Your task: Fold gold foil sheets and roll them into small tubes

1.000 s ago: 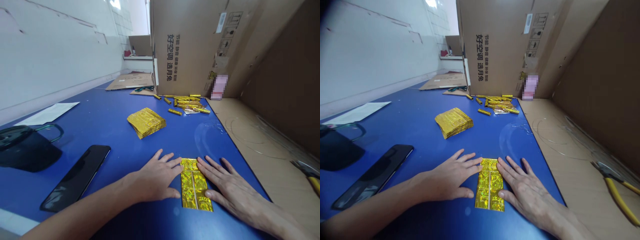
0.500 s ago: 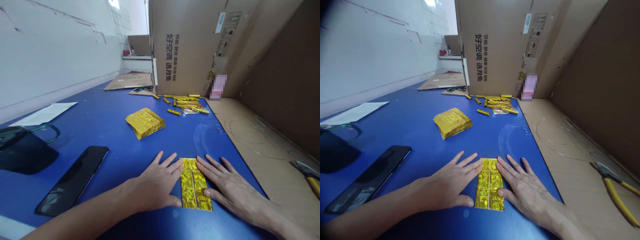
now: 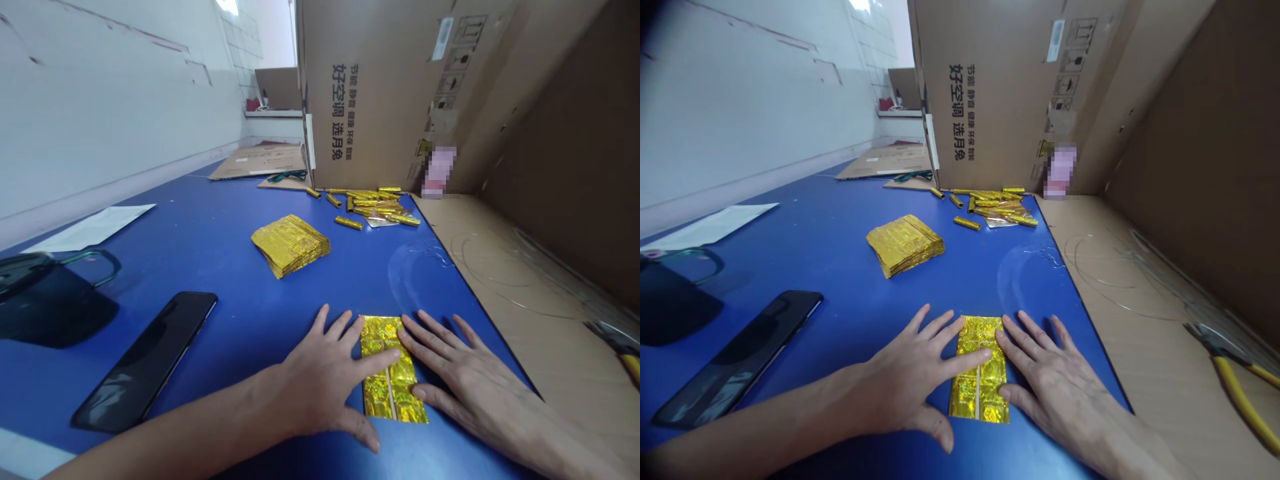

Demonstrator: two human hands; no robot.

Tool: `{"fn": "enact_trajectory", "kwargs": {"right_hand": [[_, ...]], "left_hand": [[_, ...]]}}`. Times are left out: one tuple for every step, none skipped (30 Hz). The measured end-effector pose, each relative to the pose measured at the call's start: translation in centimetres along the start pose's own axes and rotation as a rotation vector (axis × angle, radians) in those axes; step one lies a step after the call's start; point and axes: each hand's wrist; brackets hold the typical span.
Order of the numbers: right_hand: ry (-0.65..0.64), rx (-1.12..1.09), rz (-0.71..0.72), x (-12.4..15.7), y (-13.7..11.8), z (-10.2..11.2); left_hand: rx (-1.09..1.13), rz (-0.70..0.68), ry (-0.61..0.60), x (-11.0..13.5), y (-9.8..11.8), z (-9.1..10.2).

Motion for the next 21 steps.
{"fn": "enact_trajectory", "kwargs": {"right_hand": [[0.008, -0.007, -0.001, 0.0, 0.0, -0.1], [0.014, -0.013, -0.001, 0.1, 0.0, -0.1], [0.017, -0.017, -0.001, 0.1, 0.0, -0.2], [0.017, -0.017, -0.002, 0.2, 0.0, -0.2], [0.014, -0.014, -0.004, 0.2, -0.1, -0.3], [0.008, -0.011, -0.008, 0.2, -0.1, -0.3], [0.003, -0.007, -0.011, 0.2, -0.2, -0.3], [-0.004, -0.004, -0.014, 0.2, -0.3, -0.4], [-0.009, -0.003, -0.016, 0.2, -0.3, -0.4], [-0.013, -0.004, -0.018, 0.2, -0.3, -0.4], [-0.017, -0.008, -0.017, 0.2, -0.3, -0.4], [-0.021, -0.014, -0.013, 0.2, -0.3, -0.3], [-0.026, -0.023, -0.008, 0.2, -0.2, -0.3], [-0.033, -0.035, -0.001, 0.2, -0.1, -0.2], [-0.042, -0.050, 0.006, 0.2, 0.0, 0.0], [-0.048, -0.069, 0.010, 0.3, 0.1, 0.2], [-0.048, -0.092, 0.013, 0.3, 0.1, 0.4], [-0.042, -0.118, 0.015, 0.2, 0.1, 0.6], [-0.030, -0.143, 0.017, 0.2, 0.1, 0.8], [-0.017, -0.164, 0.018, 0.2, 0.1, 0.9], [-0.008, -0.181, 0.021, 0.2, 0.1, 1.0]], "left_hand": [[-0.001, -0.011, 0.013, 0.0, 0.1, -0.1], [-0.002, -0.023, 0.026, 0.1, 0.1, -0.3], [-0.003, -0.032, 0.034, 0.1, 0.2, -0.4], [-0.003, -0.037, 0.040, 0.1, 0.2, -0.5], [-0.002, -0.038, 0.042, 0.2, 0.2, -0.5], [-0.001, -0.037, 0.042, 0.2, 0.2, -0.6], [0.000, -0.034, 0.042, 0.2, 0.2, -0.6], [0.002, -0.032, 0.040, 0.2, 0.2, -0.5], [0.006, -0.030, 0.036, 0.2, 0.2, -0.5], [0.011, -0.028, 0.031, 0.1, 0.2, -0.4], [0.015, -0.024, 0.026, 0.1, 0.3, -0.4], [0.019, -0.020, 0.021, 0.1, 0.3, -0.3], [0.022, -0.015, 0.014, 0.0, 0.3, -0.3], [0.025, -0.009, 0.007, 0.0, 0.4, -0.3], [0.028, -0.006, 0.002, 0.0, 0.4, -0.2], [0.031, -0.003, -0.003, 0.0, 0.4, -0.2], [0.032, -0.003, -0.007, 0.0, 0.4, -0.2], [0.033, -0.003, -0.009, 0.0, 0.4, -0.2], [0.032, -0.004, -0.010, 0.1, 0.4, -0.2], [0.032, -0.006, -0.010, 0.1, 0.4, -0.2], [0.033, -0.007, -0.012, 0.1, 0.4, -0.2]]}}
Point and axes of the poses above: each hand's wrist, its own x-axis away from the middle knuckle, its own z-axis out of the back of the hand, y = z × x, and after that the axes turned 5 degrees about y, right-handed
